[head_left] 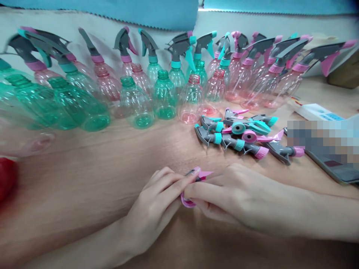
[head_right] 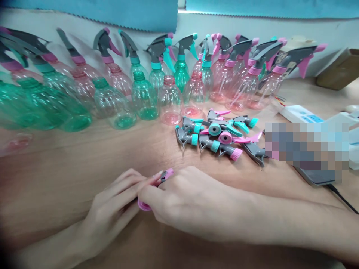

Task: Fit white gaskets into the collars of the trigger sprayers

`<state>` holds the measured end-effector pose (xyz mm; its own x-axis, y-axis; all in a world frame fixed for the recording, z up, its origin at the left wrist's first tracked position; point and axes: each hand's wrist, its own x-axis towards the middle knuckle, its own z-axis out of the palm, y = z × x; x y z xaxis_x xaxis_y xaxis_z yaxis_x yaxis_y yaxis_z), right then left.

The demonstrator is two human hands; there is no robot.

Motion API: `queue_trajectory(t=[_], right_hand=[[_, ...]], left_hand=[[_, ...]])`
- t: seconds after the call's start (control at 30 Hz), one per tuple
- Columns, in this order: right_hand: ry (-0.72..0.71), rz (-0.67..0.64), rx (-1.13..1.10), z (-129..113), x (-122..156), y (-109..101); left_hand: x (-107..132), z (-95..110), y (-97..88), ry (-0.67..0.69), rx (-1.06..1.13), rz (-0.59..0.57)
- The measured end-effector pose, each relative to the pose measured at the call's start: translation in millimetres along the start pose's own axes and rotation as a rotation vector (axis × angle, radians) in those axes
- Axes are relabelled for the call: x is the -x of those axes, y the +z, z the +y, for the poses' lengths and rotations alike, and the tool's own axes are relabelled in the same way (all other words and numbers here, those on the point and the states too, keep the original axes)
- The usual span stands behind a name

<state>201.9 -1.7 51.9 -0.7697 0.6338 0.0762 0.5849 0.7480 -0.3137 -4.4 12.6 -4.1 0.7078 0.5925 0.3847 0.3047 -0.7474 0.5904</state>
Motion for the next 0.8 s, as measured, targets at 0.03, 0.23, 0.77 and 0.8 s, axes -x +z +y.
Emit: queue_trajectory(t=[0.03, 0.23, 0.77, 0.8], right_hand=[[0.002, 0.001, 0.005, 1, 0, -1], [0.091, 0.093, -0.019, -11, 9, 2], [0.425, 0.187, -0.424, -23, 14, 19], [0.412, 0.214, -0.416, -24, 15, 20]], left_hand=[[-1, 0, -0.1, -0.004, -0.002, 0.000], [-3, 4, 0.8, -0.031, -0.052, 0.028], [-2, 6, -0.5, -0.010, -0.279, 0.211], [-2, 6, -0.4, -0.021, -0.277, 0.214]])
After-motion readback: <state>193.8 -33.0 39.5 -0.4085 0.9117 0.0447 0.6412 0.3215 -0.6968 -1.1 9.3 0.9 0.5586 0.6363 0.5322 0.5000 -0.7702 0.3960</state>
